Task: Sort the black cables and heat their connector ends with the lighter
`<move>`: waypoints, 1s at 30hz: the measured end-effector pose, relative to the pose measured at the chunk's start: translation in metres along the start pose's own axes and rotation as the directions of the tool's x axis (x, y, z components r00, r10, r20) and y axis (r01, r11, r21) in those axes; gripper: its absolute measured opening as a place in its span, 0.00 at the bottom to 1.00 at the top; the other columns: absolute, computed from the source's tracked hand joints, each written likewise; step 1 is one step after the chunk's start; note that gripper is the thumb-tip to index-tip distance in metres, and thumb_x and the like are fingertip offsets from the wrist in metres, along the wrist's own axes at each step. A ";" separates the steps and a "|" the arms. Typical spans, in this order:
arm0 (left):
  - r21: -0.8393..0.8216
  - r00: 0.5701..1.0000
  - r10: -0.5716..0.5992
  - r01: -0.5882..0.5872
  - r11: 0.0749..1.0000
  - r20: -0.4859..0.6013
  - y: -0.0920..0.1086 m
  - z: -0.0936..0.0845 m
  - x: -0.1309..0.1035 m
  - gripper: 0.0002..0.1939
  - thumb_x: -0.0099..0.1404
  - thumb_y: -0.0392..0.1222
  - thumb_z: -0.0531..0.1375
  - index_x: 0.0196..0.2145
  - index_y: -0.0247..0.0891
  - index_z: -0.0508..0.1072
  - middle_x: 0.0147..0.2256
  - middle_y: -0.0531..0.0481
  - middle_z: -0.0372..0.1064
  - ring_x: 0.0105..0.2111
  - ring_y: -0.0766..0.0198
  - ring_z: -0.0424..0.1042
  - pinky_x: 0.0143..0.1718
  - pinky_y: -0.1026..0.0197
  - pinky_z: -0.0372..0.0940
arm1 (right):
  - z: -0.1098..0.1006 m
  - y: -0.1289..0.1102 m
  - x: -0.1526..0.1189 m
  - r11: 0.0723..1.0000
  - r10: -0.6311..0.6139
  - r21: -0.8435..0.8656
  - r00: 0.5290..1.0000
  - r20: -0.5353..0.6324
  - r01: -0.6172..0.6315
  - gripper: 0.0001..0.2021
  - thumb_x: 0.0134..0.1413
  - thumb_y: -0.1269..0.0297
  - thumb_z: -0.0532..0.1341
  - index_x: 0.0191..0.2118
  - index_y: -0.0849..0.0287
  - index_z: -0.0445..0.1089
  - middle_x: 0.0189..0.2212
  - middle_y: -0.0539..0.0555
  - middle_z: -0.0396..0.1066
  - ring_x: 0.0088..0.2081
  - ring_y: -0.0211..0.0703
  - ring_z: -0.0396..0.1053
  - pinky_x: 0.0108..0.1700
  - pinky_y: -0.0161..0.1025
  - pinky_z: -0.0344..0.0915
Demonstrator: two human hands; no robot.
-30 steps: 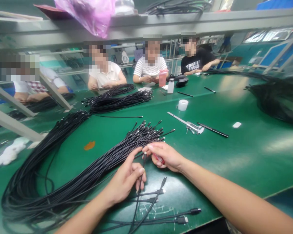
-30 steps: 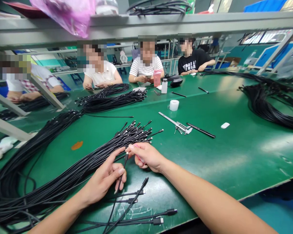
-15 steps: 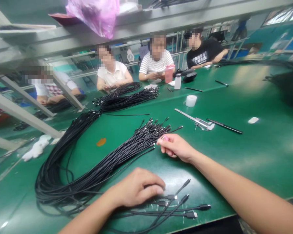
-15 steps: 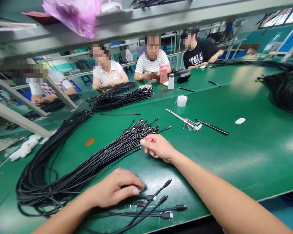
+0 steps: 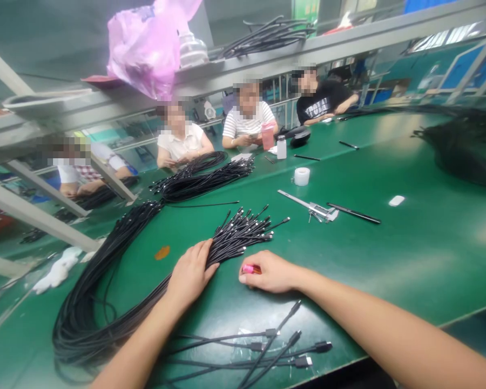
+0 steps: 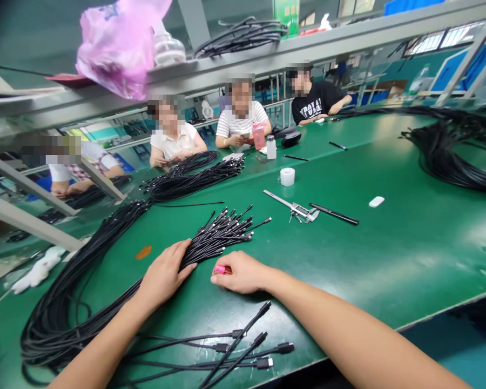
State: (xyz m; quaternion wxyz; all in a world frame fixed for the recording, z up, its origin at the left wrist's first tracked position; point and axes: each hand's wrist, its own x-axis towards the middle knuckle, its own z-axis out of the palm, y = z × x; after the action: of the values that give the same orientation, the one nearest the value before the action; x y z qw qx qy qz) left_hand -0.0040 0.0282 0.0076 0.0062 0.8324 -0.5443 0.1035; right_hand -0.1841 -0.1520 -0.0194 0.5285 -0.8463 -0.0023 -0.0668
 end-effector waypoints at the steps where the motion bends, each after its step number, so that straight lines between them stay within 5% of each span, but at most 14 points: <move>1: 0.020 1.000 -0.016 0.016 1.000 -0.010 -0.001 0.001 0.003 0.27 0.70 0.49 0.55 0.62 0.34 0.60 0.59 0.38 0.65 0.57 0.48 0.66 0.57 0.49 0.62 | 0.000 0.001 0.001 1.000 0.002 -0.012 1.000 -0.015 -0.002 0.08 0.56 0.62 0.61 0.30 0.61 0.74 0.23 0.47 0.69 0.25 0.35 0.61 0.27 0.32 0.54; 7: 0.134 0.989 -0.145 0.147 0.980 -0.028 -0.014 0.003 0.028 0.25 0.70 0.49 0.55 0.59 0.32 0.63 0.54 0.37 0.69 0.53 0.47 0.69 0.53 0.50 0.63 | -0.002 0.005 0.003 0.970 -0.020 -0.241 0.991 -0.130 -0.012 0.09 0.59 0.61 0.59 0.33 0.59 0.74 0.24 0.46 0.70 0.26 0.34 0.63 0.29 0.31 0.55; 13: 0.188 0.986 -0.168 0.165 0.968 0.003 -0.011 -0.016 0.032 0.25 0.63 0.49 0.63 0.55 0.36 0.67 0.51 0.39 0.70 0.51 0.45 0.68 0.49 0.50 0.62 | -0.028 0.018 0.006 0.875 0.007 -0.461 0.958 -0.288 -0.145 0.05 0.56 0.64 0.62 0.36 0.58 0.74 0.35 0.53 0.75 0.38 0.42 0.69 0.42 0.36 0.59; 21: 0.176 0.963 -0.241 0.219 0.960 0.119 -0.007 -0.030 0.022 0.15 0.62 0.45 0.63 0.44 0.36 0.70 0.42 0.40 0.70 0.42 0.49 0.70 0.42 0.54 0.62 | -0.065 0.049 0.005 0.704 0.162 -0.501 0.801 -0.576 -0.503 0.09 0.60 0.64 0.60 0.38 0.64 0.74 0.41 0.66 0.72 0.47 0.58 0.65 0.47 0.49 0.55; 30: -0.059 0.950 -0.262 0.275 0.960 0.170 -0.016 -0.044 0.029 0.07 0.60 0.44 0.61 0.34 0.40 0.68 0.30 0.52 0.71 0.31 0.60 0.71 0.32 0.62 0.61 | -0.063 0.042 0.004 0.803 0.033 -0.426 0.745 -0.666 -0.417 0.06 0.57 0.68 0.63 0.40 0.61 0.74 0.43 0.65 0.70 0.49 0.58 0.61 0.51 0.50 0.54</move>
State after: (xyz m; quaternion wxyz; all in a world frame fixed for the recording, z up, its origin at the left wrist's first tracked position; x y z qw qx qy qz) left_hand 0.0143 0.0134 0.0572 0.0105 0.9034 -0.4285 0.0119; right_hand -0.1842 -0.2269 -0.0291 0.2362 -0.8819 0.3007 -0.2758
